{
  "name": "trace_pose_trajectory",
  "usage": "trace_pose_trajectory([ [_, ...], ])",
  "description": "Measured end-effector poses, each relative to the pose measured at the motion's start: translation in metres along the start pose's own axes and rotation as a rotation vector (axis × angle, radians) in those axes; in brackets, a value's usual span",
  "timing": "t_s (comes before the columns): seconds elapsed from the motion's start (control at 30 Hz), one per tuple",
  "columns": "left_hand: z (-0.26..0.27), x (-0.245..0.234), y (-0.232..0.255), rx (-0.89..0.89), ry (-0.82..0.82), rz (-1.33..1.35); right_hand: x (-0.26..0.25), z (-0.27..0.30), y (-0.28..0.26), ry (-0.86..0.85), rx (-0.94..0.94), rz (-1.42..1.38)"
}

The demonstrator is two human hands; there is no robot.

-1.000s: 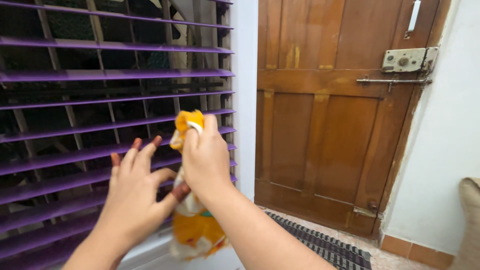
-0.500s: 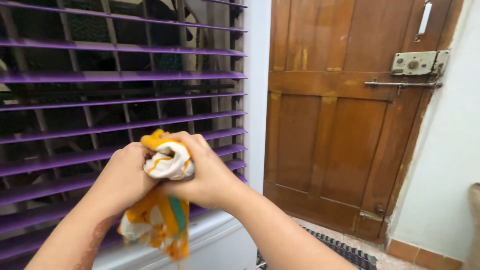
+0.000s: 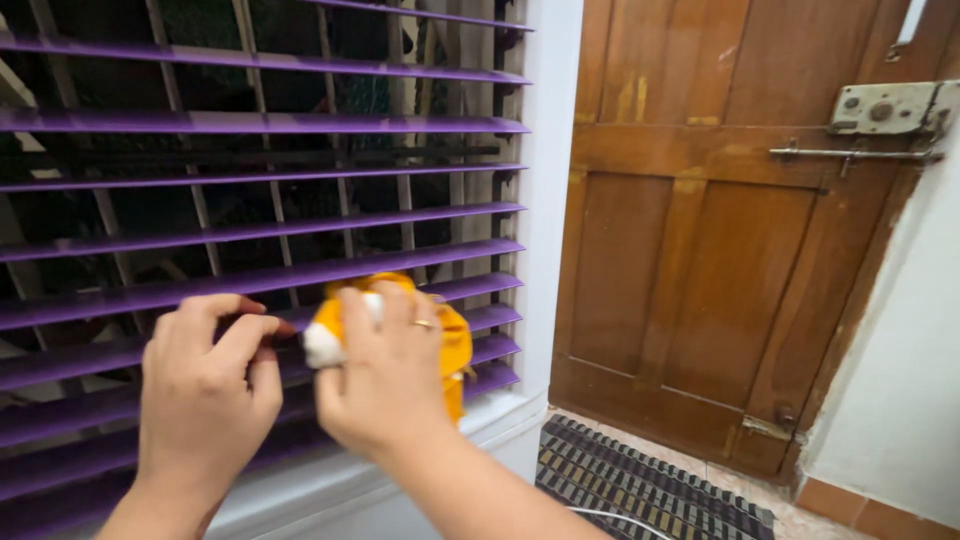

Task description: Cleaning the front louvers and exterior surfaces of a floor-standing air cooler using a cloth.

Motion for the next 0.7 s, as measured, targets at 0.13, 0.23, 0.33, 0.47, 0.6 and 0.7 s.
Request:
trace_pose_trajectory([
  [0.13, 0.017, 0.015, -0.013, -0.037, -0.013, -0.035, 0.018, -0.007, -0.015, -0.163, -0.032, -0.076],
  [0.23, 0.020, 0.020, -0.014, -0.004, -0.053, -0.121, 0.024, -0.017, -0.006, -0.315, -0.169, -0.017],
  [0.33, 0.012, 0.016, -0.011, 0.018, -0.053, -0.108, 0.019, -0.030, 0.012, -0.268, -0.256, 0.092],
  [0.47, 0.012, 0.016, -0.011, 0.013, -0.060, -0.114, 0.020, -0.023, 0.009, -0.110, -0.206, 0.148],
  [0.6, 0.016, 0.015, -0.013, 0.021, -0.041, -0.115, 0.012, -0.015, -0.024, -0.026, -0.152, 0.072],
  [0.7, 0.025, 0.020, -0.023, 0.031, -0.042, -0.131, 0.023, -0.004, -0.035, -0.056, -0.219, -0.201],
])
Point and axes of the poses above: each hand's wrist, its own z-axis away from the middle knuckle, its own x-axis out of the palm, y = z × x, the point moved 10 cm from there along -z, towards the middle knuckle, and after that the axes turned 12 degrees about x, right-handed, at the moved point
